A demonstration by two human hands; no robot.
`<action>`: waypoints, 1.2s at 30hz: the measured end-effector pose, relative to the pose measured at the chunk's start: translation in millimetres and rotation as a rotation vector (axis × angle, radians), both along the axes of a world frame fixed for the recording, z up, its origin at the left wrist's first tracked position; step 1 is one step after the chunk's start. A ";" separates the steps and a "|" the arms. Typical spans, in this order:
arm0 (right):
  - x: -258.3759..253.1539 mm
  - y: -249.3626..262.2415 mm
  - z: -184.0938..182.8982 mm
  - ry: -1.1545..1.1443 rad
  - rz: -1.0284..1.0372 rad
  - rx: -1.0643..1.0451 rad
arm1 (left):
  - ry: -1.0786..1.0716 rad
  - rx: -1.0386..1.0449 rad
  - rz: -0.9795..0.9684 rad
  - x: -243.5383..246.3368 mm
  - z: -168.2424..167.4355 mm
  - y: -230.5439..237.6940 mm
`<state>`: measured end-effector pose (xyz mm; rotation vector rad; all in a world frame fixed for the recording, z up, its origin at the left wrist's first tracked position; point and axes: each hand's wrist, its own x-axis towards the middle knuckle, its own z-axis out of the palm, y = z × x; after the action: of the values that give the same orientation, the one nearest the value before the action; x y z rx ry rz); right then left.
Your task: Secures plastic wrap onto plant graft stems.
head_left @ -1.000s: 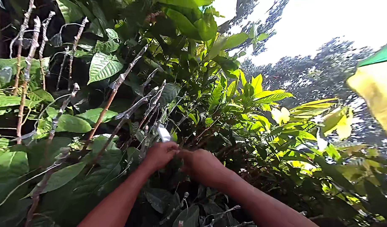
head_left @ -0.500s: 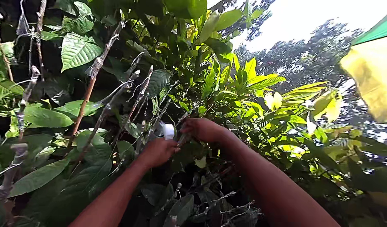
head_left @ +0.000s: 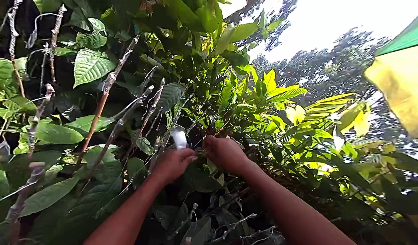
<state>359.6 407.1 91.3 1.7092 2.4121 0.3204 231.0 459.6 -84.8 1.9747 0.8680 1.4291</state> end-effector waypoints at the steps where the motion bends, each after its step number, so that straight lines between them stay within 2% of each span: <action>1: -6.4 -9.2 -1.1 0.063 0.020 -0.026 | -0.044 0.000 0.008 -0.8 -0.4 0.6; 4: -6.4 -8.0 4.7 0.357 0.076 -0.177 | -0.025 0.038 -0.034 4.2 3.1 -3.5; 5: 0.1 -2.0 7.3 0.350 0.076 -0.205 | 0.019 0.045 -0.066 4.4 4.6 -5.0; 7: 6.6 1.4 4.4 0.161 0.101 -0.133 | 0.040 0.082 -0.107 1.3 5.6 -5.2; 10: -0.8 -6.5 -6.6 0.049 0.086 0.005 | -0.084 0.115 -0.062 3.6 2.5 -7.0; 14: 10.6 -1.4 -6.2 0.175 0.030 -0.054 | -0.159 0.225 0.089 11.9 -4.6 -3.0; 18: 30.8 -23.2 3.7 0.276 -0.077 -0.109 | -0.207 0.262 0.195 7.2 -7.0 4.1; 23: 16.3 -49.5 11.5 0.404 -0.095 -0.248 | -0.222 0.227 0.182 17.5 -6.4 1.7; 24: 7.7 -47.2 14.8 0.396 -0.068 -0.243 | -0.202 0.222 0.164 21.5 -4.9 -1.6; 27: -4.8 -15.4 20.8 0.178 0.006 -0.134 | -0.104 0.230 0.058 28.4 -1.8 -10.6; 30: 20.4 22.5 -6.9 0.118 0.002 -0.077 | -0.093 0.161 -0.035 21.1 -0.5 -9.9; 33: -1.7 -13.2 -33.1 -0.083 0.031 -0.051 | -0.227 0.031 -0.014 2.6 3.1 -3.7; 35: -27.5 -35.3 -22.9 -0.190 0.109 0.010 | -0.258 -0.001 -0.026 0.6 4.5 -4.3; 36: -31.4 -30.6 -12.9 -0.197 0.131 0.034 | -0.253 -0.009 -0.057 4.1 5.3 -6.9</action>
<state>328.1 376.5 78.4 1.4595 2.3894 0.5240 235.1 452.7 -79.5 1.7495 0.6982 1.5959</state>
